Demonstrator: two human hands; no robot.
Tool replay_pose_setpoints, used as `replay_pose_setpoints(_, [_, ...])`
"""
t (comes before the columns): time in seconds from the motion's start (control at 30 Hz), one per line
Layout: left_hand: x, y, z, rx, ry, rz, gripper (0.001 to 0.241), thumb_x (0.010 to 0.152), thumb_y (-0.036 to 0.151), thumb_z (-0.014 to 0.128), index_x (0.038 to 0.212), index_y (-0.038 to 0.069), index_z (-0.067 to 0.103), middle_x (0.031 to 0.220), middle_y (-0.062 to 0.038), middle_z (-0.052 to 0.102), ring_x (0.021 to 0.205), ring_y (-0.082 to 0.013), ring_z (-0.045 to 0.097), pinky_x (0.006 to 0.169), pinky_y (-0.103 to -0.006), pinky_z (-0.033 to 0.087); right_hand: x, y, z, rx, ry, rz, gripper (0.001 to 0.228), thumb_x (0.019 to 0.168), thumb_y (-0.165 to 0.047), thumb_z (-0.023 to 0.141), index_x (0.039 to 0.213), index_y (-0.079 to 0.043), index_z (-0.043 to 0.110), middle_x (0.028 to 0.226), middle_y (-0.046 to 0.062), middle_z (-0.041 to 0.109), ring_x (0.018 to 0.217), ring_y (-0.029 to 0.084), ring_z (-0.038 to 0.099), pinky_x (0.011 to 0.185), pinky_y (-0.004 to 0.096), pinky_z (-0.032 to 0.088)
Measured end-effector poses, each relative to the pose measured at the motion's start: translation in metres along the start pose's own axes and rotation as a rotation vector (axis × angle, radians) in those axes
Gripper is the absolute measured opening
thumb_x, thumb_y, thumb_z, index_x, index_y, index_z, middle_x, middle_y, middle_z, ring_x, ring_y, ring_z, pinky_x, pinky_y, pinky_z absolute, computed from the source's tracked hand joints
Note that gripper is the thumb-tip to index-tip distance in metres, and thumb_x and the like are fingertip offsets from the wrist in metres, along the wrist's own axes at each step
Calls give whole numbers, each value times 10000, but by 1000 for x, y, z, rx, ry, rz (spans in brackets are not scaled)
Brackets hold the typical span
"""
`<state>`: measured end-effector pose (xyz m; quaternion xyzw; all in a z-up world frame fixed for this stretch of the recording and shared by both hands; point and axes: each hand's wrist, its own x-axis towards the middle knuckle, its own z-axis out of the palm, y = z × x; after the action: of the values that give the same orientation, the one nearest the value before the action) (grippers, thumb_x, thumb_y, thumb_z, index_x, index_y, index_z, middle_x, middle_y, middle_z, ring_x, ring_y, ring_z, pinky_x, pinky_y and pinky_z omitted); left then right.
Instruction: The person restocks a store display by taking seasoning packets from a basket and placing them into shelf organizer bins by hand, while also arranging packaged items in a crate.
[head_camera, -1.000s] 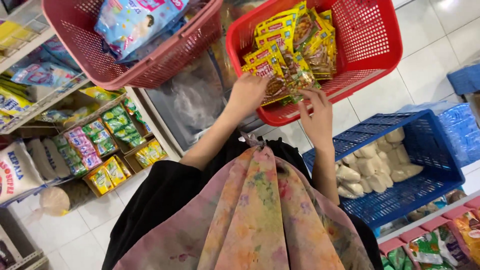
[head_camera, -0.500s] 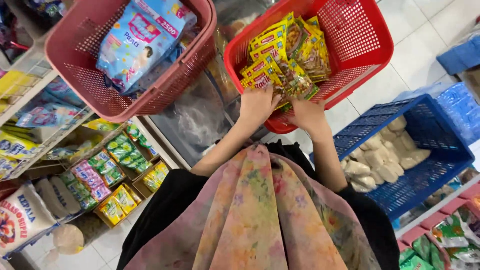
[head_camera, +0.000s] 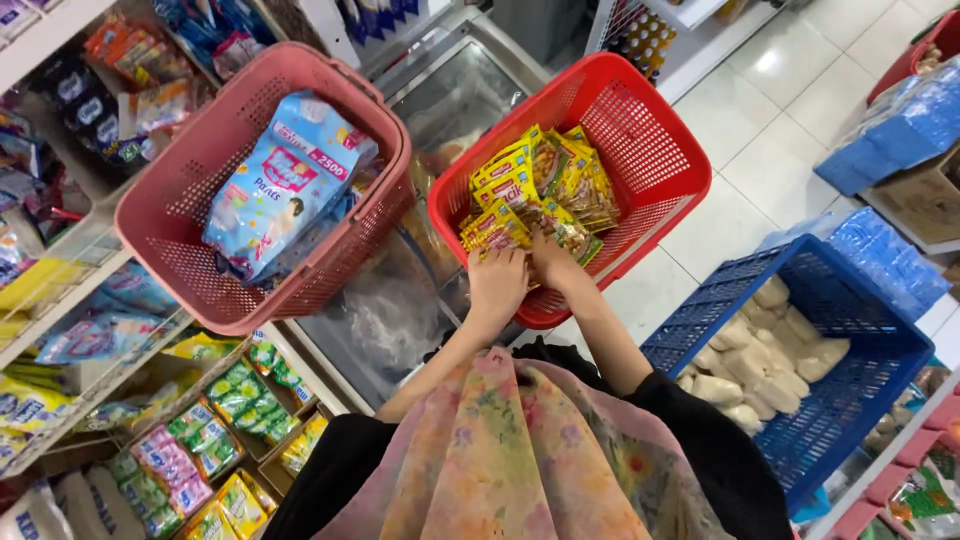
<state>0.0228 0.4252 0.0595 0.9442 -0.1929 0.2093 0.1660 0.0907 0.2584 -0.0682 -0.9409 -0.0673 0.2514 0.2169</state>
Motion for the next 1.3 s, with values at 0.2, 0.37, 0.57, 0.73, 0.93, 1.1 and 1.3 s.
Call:
replay_pose_setpoints(0.2, [10, 3, -10, -50, -40, -34, 195, 854, 205, 676, 1008, 86, 674, 969, -120, 693, 952, -322, 653, 985, -495, 421, -8, -23, -11, -92, 53, -141, 350, 800, -257, 779, 1095, -77, 725, 1049, 183, 724, 1006, 399, 682, 837, 490, 542])
replay_pose_setpoints(0.37, [17, 4, -29, -308, 50, -106, 625, 773, 164, 686, 1368, 47, 533, 1318, -232, 583, 1232, -406, 541, 1032, -524, 380, -81, -44, -54, 337, 814, -188, 253, 1038, -171, 638, 1247, -30, 658, 1084, 208, 719, 1020, 401, 681, 833, 458, 547])
replay_pose_setpoints(0.57, [30, 1, 20, -1406, -260, -98, 558, 1007, 118, 612, 1517, 14, 411, 1498, -157, 517, 1395, -267, 478, 1153, -405, 369, -182, -10, -82, 1511, 524, -171, 311, 1095, -180, 531, 1345, -4, 585, 1058, 46, 638, 919, 124, 597, 818, 288, 524])
replay_pose_setpoints(0.73, [4, 64, 118, -2206, -747, -691, 353, 1106, 122, 613, 1398, -45, 505, 1307, -148, 639, 1059, -223, 600, 852, -345, 482, -231, 31, -103, 1001, 787, 79, 265, 1022, -170, 636, 1234, -17, 590, 996, 78, 709, 905, 132, 675, 802, 282, 553])
replay_pose_setpoints(0.93, [48, 189, 108, -2186, -1067, -818, 371, 1106, 183, 620, 1429, 38, 512, 1183, -156, 649, 1069, -302, 666, 921, -442, 551, -327, 65, -151, 538, 1506, 171, 358, 1001, -33, 697, 1320, -15, 537, 1293, 182, 640, 1159, 278, 654, 999, 372, 535])
replay_pose_setpoints(1.1, [98, 284, 66, -1989, -1122, -270, 490, 994, 222, 620, 1425, 46, 469, 1336, -150, 602, 1181, -293, 643, 989, -458, 558, -350, 79, -172, -7, 1366, 53, 540, 899, -152, 771, 1391, -95, 556, 1488, 159, 563, 1415, 358, 523, 1207, 515, 356])
replay_pose_setpoints(1.3, [89, 349, 99, -2201, -1369, -260, 466, 1115, 213, 547, 1543, 62, 440, 1416, -158, 549, 1234, -300, 585, 1065, -501, 477, -366, 175, -169, -157, 1091, 375, 809, 881, -545, 668, 1549, -134, 473, 1631, 132, 431, 1533, 330, 333, 1215, 646, 122])
